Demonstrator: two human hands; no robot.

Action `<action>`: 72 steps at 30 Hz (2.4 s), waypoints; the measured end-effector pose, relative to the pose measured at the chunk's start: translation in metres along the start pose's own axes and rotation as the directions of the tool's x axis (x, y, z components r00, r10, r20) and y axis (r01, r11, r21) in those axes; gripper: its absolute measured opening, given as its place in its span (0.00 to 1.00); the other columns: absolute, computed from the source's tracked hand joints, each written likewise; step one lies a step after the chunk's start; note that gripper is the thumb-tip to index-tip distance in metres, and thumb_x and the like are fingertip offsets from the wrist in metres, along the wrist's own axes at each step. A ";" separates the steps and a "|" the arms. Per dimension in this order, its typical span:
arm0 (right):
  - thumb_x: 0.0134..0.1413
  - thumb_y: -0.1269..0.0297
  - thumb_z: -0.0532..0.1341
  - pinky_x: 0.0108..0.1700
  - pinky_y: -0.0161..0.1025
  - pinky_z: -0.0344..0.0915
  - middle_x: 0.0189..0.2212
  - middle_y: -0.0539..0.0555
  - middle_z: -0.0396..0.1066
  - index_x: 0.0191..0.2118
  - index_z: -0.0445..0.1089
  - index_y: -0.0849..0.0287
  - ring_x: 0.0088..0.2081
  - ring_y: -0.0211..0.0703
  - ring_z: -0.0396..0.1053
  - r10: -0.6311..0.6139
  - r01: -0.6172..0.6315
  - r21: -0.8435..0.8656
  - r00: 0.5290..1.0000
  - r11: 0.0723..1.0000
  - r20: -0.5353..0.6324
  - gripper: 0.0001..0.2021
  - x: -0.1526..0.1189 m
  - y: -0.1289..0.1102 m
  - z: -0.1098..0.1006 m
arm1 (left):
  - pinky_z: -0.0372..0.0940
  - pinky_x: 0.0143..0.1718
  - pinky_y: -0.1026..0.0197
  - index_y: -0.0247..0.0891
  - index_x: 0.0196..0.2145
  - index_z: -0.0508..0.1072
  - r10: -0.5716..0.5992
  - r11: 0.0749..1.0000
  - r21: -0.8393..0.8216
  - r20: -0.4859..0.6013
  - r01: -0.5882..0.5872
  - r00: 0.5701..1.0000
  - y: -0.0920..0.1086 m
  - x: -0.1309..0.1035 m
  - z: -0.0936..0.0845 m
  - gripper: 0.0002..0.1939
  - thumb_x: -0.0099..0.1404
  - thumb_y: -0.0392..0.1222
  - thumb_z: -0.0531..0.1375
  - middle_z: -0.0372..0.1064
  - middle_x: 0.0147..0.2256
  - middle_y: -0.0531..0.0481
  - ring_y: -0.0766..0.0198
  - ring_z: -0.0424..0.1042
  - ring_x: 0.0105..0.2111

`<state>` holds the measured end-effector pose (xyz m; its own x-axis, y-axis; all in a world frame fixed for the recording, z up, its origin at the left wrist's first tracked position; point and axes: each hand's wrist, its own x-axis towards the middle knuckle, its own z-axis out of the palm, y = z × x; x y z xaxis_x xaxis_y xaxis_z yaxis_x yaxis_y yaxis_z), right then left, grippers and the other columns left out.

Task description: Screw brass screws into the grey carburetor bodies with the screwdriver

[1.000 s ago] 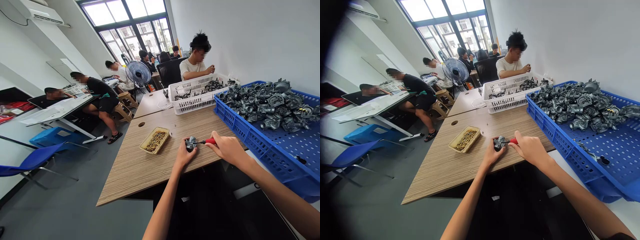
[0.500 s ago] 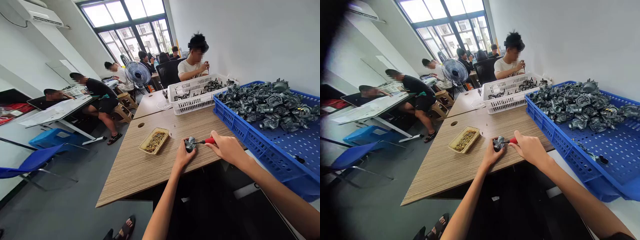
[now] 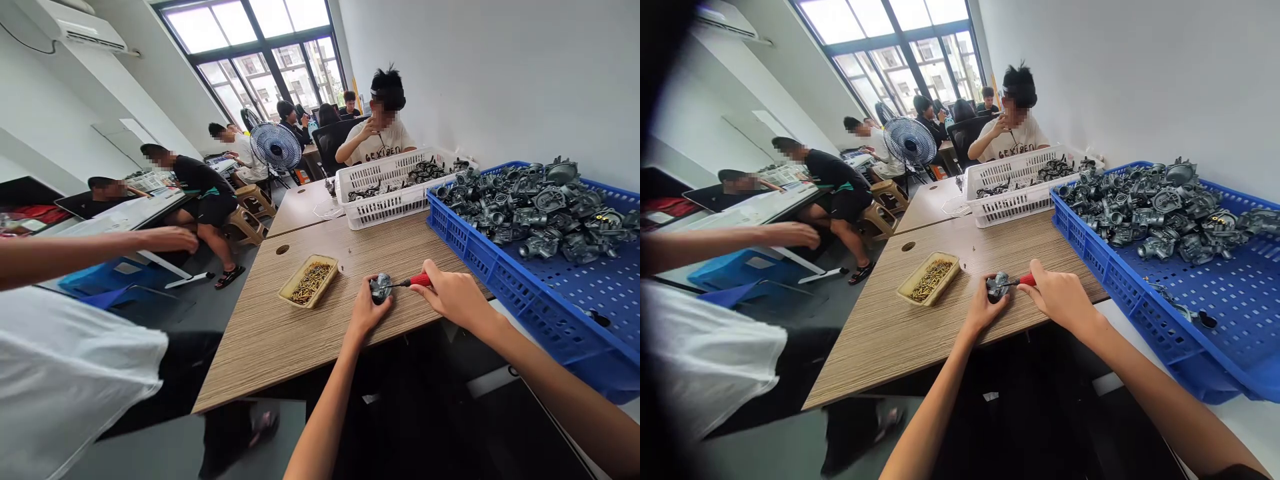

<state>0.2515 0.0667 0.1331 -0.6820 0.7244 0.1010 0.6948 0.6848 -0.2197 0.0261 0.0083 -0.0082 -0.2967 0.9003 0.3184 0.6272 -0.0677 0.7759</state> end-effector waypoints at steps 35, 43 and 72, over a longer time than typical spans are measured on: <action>0.63 0.79 0.50 0.36 0.36 0.61 0.42 0.53 0.72 0.49 0.65 0.55 0.40 0.42 0.73 -0.232 0.235 0.088 0.972 0.968 -0.042 0.15 -0.015 -0.010 -0.006 | 0.62 0.62 0.47 0.42 0.60 0.59 0.149 0.986 0.081 -0.006 -0.148 0.989 0.001 -0.004 0.002 0.30 0.64 0.40 0.65 0.65 0.57 0.41 0.52 0.66 0.59; 0.49 0.87 0.50 0.36 0.37 0.59 0.45 0.53 0.69 0.53 0.63 0.54 0.40 0.42 0.71 -0.301 0.302 -0.024 0.953 0.953 0.017 0.29 -0.018 -0.015 -0.007 | 0.62 0.62 0.47 0.42 0.60 0.60 0.123 0.990 0.075 0.001 -0.122 0.992 0.001 -0.006 0.001 0.30 0.64 0.40 0.66 0.65 0.57 0.40 0.52 0.66 0.59; 0.57 0.82 0.50 0.44 0.37 0.68 0.48 0.54 0.72 0.56 0.64 0.52 0.47 0.43 0.74 -0.286 0.298 0.120 0.952 0.947 -0.109 0.25 -0.006 0.009 -0.003 | 0.65 0.59 0.48 0.41 0.60 0.61 0.057 0.998 0.041 0.008 -0.057 0.998 -0.001 -0.003 0.004 0.29 0.64 0.44 0.66 0.68 0.55 0.41 0.52 0.70 0.56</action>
<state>0.2626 0.0687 0.1331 -0.8231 0.5023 0.2650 0.4269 0.8550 -0.2946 0.0291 0.0072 -0.0117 -0.2545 0.8986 0.3575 0.6724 -0.1013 0.7332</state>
